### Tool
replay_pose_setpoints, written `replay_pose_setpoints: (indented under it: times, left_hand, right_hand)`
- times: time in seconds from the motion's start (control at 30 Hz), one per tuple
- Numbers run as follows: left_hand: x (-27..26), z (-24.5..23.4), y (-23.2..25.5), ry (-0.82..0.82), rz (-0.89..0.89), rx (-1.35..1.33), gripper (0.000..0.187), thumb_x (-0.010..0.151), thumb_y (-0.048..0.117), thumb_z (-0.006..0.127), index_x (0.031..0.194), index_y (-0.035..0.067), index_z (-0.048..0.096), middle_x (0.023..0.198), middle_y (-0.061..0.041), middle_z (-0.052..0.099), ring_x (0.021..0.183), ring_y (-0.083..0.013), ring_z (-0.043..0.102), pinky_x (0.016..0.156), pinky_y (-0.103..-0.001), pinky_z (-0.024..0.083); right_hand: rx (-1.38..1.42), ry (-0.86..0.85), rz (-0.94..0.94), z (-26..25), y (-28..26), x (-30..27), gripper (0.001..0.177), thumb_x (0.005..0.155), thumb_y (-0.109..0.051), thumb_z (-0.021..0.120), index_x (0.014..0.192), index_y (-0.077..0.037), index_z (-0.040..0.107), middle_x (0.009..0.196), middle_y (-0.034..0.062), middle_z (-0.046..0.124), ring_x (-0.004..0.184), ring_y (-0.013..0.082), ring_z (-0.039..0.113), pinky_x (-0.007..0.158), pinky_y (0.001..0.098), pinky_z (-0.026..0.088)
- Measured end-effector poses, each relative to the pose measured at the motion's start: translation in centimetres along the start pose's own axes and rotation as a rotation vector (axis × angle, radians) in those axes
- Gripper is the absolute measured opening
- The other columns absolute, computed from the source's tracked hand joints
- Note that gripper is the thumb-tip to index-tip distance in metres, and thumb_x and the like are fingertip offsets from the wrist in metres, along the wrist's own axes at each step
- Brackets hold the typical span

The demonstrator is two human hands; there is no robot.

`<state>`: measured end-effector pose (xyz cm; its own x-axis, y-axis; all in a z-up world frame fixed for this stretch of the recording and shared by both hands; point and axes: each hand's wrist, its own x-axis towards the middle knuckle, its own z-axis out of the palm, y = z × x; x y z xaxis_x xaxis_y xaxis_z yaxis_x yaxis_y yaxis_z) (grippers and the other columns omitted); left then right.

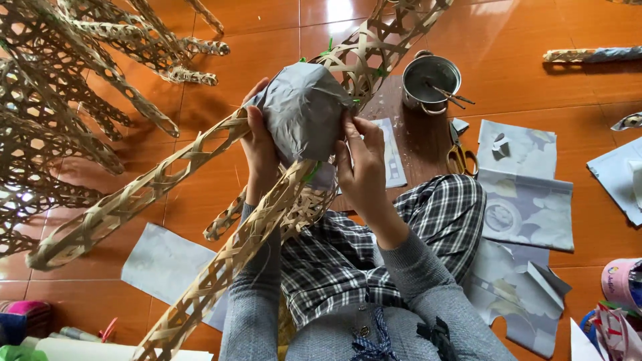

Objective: Applying patterned paper to a woven giraffe frame using a brush and adhesive

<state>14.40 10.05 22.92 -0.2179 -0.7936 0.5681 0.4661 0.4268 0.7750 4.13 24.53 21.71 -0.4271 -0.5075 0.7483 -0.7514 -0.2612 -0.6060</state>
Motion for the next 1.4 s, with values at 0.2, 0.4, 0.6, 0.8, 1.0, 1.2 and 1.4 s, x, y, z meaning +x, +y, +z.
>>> replay_pose_setpoints:
  times: [0.2, 0.4, 0.6, 0.8, 1.0, 1.2, 1.4]
  left_hand:
    - [0.1, -0.5, -0.8, 0.001, 0.038, 0.082, 0.057, 0.098, 0.059, 0.050, 0.125, 0.011, 0.063, 0.122, -0.008, 0.065, 0.111, -0.0135, 0.058, 0.104, -0.033, 0.043]
    - [0.0, -0.6, -1.7, 0.001, 0.069, 0.112, 0.053, 0.099, 0.056, 0.050, 0.125, 0.012, 0.063, 0.123, -0.007, 0.065, 0.111, -0.0118, 0.057, 0.103, -0.031, 0.042]
    - [-0.1, -0.8, -1.5, -0.013, 0.114, 0.185, 0.049, 0.101, 0.050, 0.048, 0.125, 0.009, 0.062, 0.123, -0.008, 0.065, 0.111, -0.0121, 0.058, 0.103, -0.031, 0.042]
    - [-0.5, -0.3, -1.6, -0.001, 0.114, 0.154, 0.043, 0.102, 0.048, 0.050, 0.124, 0.013, 0.063, 0.122, -0.005, 0.065, 0.109, -0.0096, 0.058, 0.102, -0.030, 0.042]
    - [-0.8, -0.3, -1.2, 0.001, 0.109, 0.172, 0.047, 0.101, 0.050, 0.049, 0.124, 0.012, 0.064, 0.121, -0.007, 0.065, 0.111, -0.0120, 0.058, 0.103, -0.033, 0.042]
    - [-1.0, 0.3, -0.8, 0.001, 0.067, 0.105, 0.055, 0.100, 0.056, 0.048, 0.123, 0.008, 0.063, 0.121, -0.010, 0.065, 0.112, -0.0136, 0.058, 0.104, -0.032, 0.042]
    - [-1.3, 0.0, -1.3, 0.032, -0.002, 0.028, 0.053, 0.101, 0.053, 0.046, 0.123, 0.008, 0.063, 0.122, -0.012, 0.064, 0.115, -0.0175, 0.058, 0.107, -0.036, 0.040]
  right_hand:
    - [0.088, 0.020, 0.141, 0.2, -0.6, 0.4, 0.038, 0.098, -0.003, 0.052, 0.134, 0.007, 0.050, 0.119, 0.0221, 0.050, 0.103, 0.0362, 0.058, 0.080, 0.0372, 0.052]
    - [0.035, 0.046, 0.187, 0.7, -0.5, 0.7, 0.033, 0.097, -0.001, 0.053, 0.128, 0.010, 0.052, 0.116, 0.0243, 0.049, 0.099, 0.0379, 0.058, 0.076, 0.0371, 0.054]
    - [0.140, 0.123, 0.280, 0.9, 0.6, 0.9, 0.018, 0.098, -0.007, 0.057, 0.110, 0.004, 0.063, 0.107, 0.0144, 0.051, 0.088, 0.0291, 0.062, 0.070, 0.0326, 0.055]
    - [0.289, 0.234, 0.363, 1.1, 1.8, 1.0, 0.009, 0.094, -0.009, 0.067, 0.096, 0.000, 0.068, 0.096, 0.0084, 0.054, 0.078, 0.0187, 0.063, 0.064, 0.0272, 0.056]
    - [0.473, 0.193, 0.399, 0.6, 2.9, 1.4, 0.010, 0.092, -0.004, 0.067, 0.087, 0.003, 0.062, 0.088, 0.0086, 0.049, 0.077, 0.0140, 0.056, 0.067, 0.0307, 0.056]
    - [0.653, -0.027, 0.330, -0.3, 3.5, 1.8, 0.010, 0.096, -0.008, 0.064, 0.091, 0.001, 0.062, 0.091, 0.0033, 0.039, 0.079, 0.0094, 0.045, 0.077, 0.0283, 0.049]
    - [0.430, -0.031, 0.201, -0.6, 1.8, 2.5, 0.013, 0.097, -0.002, 0.057, 0.086, 0.002, 0.059, 0.087, 0.0081, 0.040, 0.075, 0.0168, 0.045, 0.069, 0.0333, 0.045]
